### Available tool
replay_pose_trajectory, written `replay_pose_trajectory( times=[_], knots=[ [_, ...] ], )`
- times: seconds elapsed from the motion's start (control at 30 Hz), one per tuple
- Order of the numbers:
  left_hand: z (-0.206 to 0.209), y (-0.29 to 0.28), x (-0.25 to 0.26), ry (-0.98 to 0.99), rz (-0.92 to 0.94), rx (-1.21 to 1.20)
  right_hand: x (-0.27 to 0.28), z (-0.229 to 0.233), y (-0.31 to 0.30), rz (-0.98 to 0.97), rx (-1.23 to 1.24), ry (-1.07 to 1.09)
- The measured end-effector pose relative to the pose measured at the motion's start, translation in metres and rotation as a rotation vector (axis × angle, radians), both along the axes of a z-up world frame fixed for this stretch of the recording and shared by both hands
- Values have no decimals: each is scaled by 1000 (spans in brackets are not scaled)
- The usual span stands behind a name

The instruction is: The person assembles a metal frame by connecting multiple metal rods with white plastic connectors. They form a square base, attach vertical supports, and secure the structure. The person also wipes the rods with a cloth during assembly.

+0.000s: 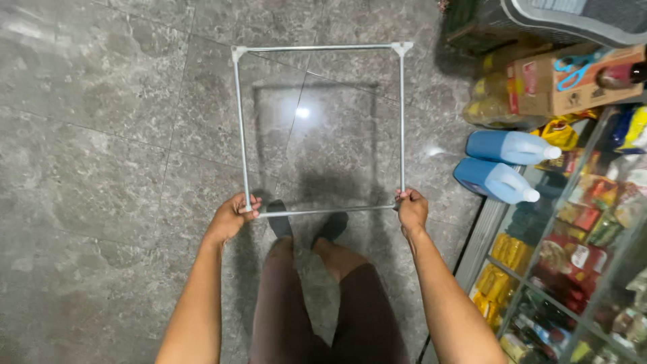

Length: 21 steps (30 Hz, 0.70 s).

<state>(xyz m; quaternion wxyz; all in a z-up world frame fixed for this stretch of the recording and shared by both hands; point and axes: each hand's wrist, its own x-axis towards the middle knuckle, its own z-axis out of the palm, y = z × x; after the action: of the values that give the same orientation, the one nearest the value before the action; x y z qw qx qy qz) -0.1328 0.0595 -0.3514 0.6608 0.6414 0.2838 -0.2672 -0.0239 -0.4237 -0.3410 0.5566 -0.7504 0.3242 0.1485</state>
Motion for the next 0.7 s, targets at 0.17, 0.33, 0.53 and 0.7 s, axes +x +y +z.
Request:
replay_pose_trajectory(
  times=[0.17,0.33,0.53,0.7],
  knots=[
    [-116,44,-5,10,24,174,16,-113,61,69,34,131],
    [-246,77,0,83,16,406,31,-254,117,193,48,89],
    [-353,105,14,89,43,508,41,-397,155,256,-89,131],
    [-379,124,30,55,-34,551,47,-453,168,233,129,-1]
  ],
)
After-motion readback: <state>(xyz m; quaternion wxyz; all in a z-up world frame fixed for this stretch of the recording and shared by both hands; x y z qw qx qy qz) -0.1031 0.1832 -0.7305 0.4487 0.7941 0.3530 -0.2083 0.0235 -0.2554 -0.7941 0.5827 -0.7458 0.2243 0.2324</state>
